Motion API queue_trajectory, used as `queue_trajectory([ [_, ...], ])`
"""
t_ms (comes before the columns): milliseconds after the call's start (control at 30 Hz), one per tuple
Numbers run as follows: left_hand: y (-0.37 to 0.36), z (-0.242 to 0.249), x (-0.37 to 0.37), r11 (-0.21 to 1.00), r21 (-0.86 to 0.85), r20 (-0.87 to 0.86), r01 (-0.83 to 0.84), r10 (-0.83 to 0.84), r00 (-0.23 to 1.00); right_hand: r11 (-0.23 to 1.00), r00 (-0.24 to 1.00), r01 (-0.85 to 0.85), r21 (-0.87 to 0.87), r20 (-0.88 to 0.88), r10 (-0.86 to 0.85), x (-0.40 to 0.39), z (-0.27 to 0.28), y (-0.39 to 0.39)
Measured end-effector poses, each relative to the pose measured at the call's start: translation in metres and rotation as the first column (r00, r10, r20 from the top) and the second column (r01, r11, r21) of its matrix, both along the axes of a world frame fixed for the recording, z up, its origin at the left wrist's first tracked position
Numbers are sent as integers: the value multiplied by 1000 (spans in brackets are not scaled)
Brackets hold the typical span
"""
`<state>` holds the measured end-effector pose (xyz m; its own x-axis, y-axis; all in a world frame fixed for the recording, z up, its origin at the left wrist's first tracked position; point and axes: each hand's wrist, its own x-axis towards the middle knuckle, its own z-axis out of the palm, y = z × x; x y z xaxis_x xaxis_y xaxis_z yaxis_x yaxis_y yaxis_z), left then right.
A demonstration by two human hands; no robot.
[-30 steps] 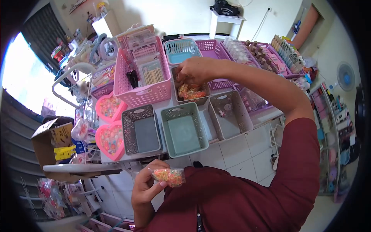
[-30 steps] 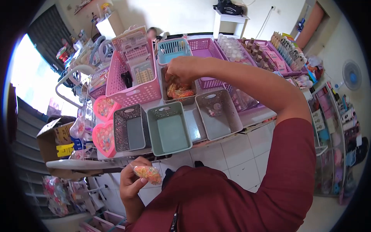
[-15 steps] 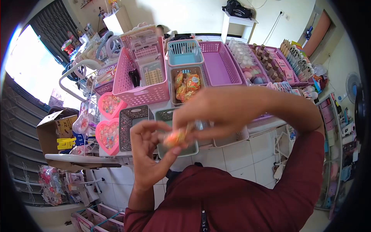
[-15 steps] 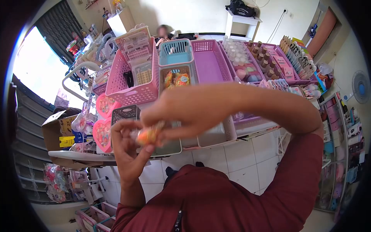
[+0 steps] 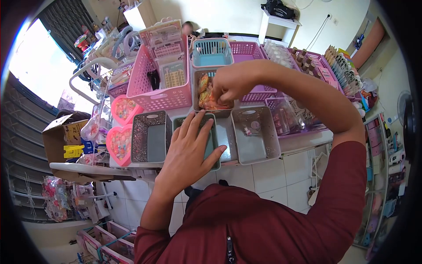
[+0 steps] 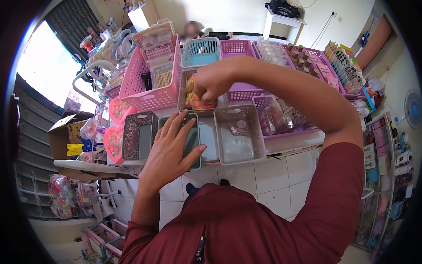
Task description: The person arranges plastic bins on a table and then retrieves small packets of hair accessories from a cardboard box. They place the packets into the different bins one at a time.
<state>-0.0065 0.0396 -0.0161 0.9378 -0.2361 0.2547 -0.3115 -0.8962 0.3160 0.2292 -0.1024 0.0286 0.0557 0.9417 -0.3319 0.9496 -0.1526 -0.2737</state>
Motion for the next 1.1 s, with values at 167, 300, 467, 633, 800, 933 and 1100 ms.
queue_trajectory([
  [167,1,-3,0,1000,-14,2,7,-7,1000,979,992,96,179,-93,-80,11,-5,3],
  [300,0,-3,-1,1000,-11,6,11,-11,1000,984,998,33,176,46,-42,-2,-20,1],
  [467,1,4,-6,999,-44,21,-12,13,1000,978,988,-2,209,153,-31,-12,33,-5],
  [633,26,40,-40,853,-367,80,372,-369,926,880,948,-42,474,297,-115,-55,111,-36],
  [800,81,-20,-106,248,-889,-22,385,-863,505,844,987,1,536,134,-86,-183,120,-51],
  [933,144,-194,-187,465,-786,-610,-407,-482,629,913,871,76,401,-472,135,-260,26,10],
  [1100,241,-543,-467,536,-211,-952,-817,79,297,759,258,529,-379,-780,-570,-317,-305,78],
])
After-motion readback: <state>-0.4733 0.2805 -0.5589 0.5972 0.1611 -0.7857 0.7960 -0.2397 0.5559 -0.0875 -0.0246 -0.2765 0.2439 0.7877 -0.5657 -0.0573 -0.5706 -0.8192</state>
